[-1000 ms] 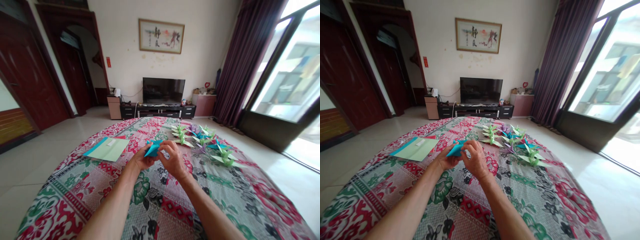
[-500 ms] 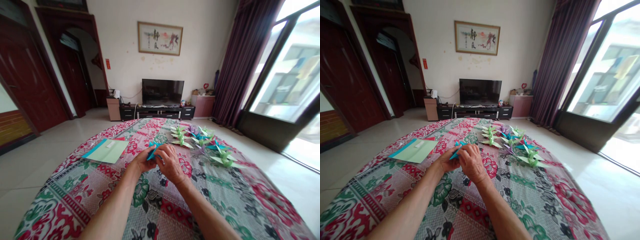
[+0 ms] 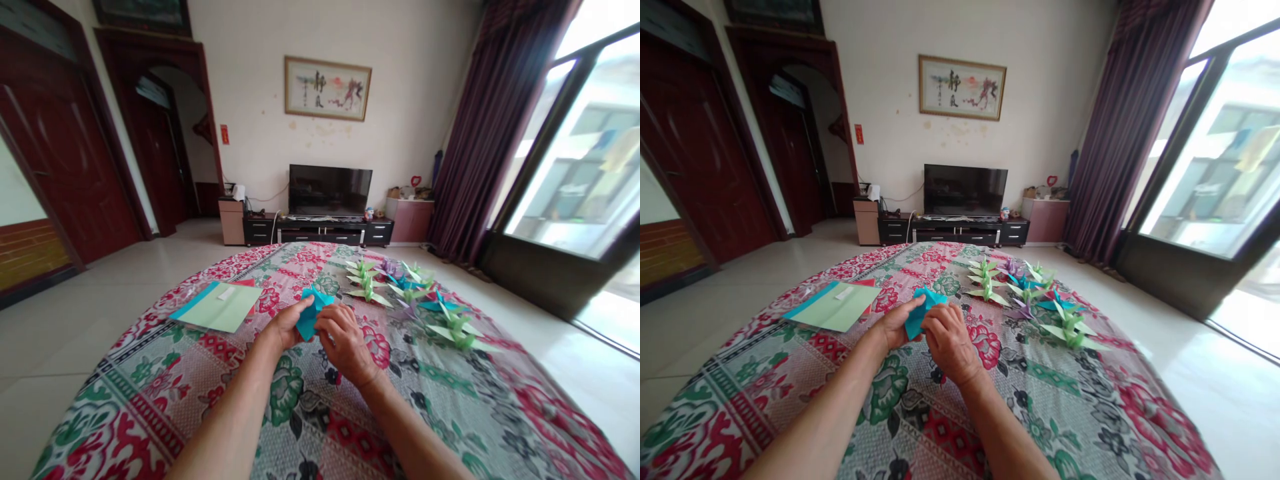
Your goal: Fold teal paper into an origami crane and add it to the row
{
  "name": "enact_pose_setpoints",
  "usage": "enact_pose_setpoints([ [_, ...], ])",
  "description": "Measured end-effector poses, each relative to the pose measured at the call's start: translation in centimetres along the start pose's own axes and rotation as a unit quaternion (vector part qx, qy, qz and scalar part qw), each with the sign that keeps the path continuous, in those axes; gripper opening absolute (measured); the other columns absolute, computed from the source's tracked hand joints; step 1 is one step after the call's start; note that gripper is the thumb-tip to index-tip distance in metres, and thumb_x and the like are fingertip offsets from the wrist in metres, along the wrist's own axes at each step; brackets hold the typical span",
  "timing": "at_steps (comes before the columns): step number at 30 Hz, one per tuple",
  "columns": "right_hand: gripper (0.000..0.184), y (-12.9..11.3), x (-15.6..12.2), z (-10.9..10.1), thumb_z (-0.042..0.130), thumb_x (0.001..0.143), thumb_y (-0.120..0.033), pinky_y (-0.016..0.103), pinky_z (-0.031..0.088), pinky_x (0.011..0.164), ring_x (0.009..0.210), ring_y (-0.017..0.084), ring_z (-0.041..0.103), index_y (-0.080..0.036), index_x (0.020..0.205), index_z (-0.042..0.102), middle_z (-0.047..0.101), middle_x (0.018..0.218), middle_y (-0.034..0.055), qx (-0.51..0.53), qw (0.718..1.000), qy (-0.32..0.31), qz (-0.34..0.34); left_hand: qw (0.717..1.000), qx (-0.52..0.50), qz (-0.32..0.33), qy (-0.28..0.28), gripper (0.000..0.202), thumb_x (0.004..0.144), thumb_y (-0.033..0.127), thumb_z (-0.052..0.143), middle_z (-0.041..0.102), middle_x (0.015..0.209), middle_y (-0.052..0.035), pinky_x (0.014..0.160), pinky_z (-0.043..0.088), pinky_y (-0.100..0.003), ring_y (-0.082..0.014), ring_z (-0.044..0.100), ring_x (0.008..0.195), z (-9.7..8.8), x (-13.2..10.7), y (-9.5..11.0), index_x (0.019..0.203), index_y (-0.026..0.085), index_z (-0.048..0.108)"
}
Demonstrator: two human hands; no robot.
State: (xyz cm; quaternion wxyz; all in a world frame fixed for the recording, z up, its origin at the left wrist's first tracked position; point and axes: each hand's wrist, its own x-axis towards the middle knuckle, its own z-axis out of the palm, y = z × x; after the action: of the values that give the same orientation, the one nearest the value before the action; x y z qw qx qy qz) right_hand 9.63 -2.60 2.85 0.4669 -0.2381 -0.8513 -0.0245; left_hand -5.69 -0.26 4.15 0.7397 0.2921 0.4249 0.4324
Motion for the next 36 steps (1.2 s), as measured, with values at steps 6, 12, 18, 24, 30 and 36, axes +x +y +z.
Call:
enact_pose_setpoints([
  [6, 0.017, 0.2, -0.4, 0.0, 0.047, 0.084, -0.009, 0.041, 0.036, 0.094, 0.099, 0.018, 0.053, -0.021, 0.088, 0.058, 0.061, 0.092, 0.0047, -0.01, 1.0, -0.017, -0.01, 0.999, 0.005, 0.047, 0.013, 0.027, 0.078, 0.039, 0.057, 0.062, 0.056, -0.0013, 0.042, 0.04, -0.021, -0.0109, 0.054, 0.042, -0.5, 1.0, -0.4, 0.07, 0.013, 0.058],
  [12, 0.019, 0.6, -0.7, 0.2, 0.044, 0.084, -0.008, 0.041, 0.038, 0.091, 0.097, 0.019, 0.053, -0.021, 0.091, 0.056, 0.06, 0.091, 0.0051, -0.004, 0.999, -0.029, -0.017, 0.995, 0.055, 0.078, 0.004, 0.033, 0.062, 0.041, 0.072, 0.063, 0.058, -0.0012, 0.048, 0.042, -0.023, -0.0117, 0.055, 0.046, -1.2, 1.1, -0.8, 0.074, 0.013, 0.061],
  [18, 0.022, 0.2, -0.6, -0.1, 0.045, 0.084, -0.008, 0.04, 0.037, 0.091, 0.094, 0.019, 0.052, -0.021, 0.098, 0.057, 0.06, 0.092, 0.0057, -0.027, 0.998, -0.053, -0.024, 0.991, 0.099, 0.091, 0.023, 0.041, 0.051, 0.041, 0.078, 0.062, 0.056, -0.0006, 0.049, 0.041, -0.023, -0.011, 0.054, 0.045, -1.1, 0.8, -0.7, 0.076, 0.012, 0.062],
  [24, 0.023, 0.4, -0.9, 0.0, 0.045, 0.084, -0.01, 0.04, 0.037, 0.09, 0.091, 0.019, 0.052, -0.022, 0.099, 0.059, 0.061, 0.094, 0.0061, -0.048, 0.997, -0.063, -0.018, 0.98, 0.161, 0.103, 0.054, 0.04, 0.051, 0.043, 0.077, 0.059, 0.052, 0.0, 0.048, 0.041, -0.024, -0.0113, 0.052, 0.045, -1.1, 0.8, -0.8, 0.074, 0.013, 0.063],
  [30, 0.022, 0.2, -0.9, 0.1, 0.046, 0.08, -0.006, 0.041, 0.033, 0.093, 0.093, 0.019, 0.051, -0.02, 0.093, 0.058, 0.062, 0.099, 0.0056, -0.056, 0.997, -0.056, -0.015, 0.984, 0.139, 0.107, 0.037, 0.04, 0.05, 0.042, 0.077, 0.06, 0.056, -0.0006, 0.048, 0.043, -0.025, -0.011, 0.052, 0.045, -1.1, 0.7, -0.8, 0.073, 0.013, 0.063],
  [36, 0.022, -0.1, -0.7, 0.0, 0.046, 0.079, -0.005, 0.042, 0.031, 0.092, 0.09, 0.019, 0.051, -0.02, 0.089, 0.057, 0.063, 0.09, 0.0039, -0.058, 0.997, -0.05, -0.015, 0.985, 0.123, 0.121, 0.027, 0.041, 0.053, 0.045, 0.076, 0.062, 0.06, -0.0013, 0.048, 0.044, -0.025, -0.0114, 0.054, 0.046, -1.2, 0.8, -0.9, 0.076, 0.014, 0.063],
])
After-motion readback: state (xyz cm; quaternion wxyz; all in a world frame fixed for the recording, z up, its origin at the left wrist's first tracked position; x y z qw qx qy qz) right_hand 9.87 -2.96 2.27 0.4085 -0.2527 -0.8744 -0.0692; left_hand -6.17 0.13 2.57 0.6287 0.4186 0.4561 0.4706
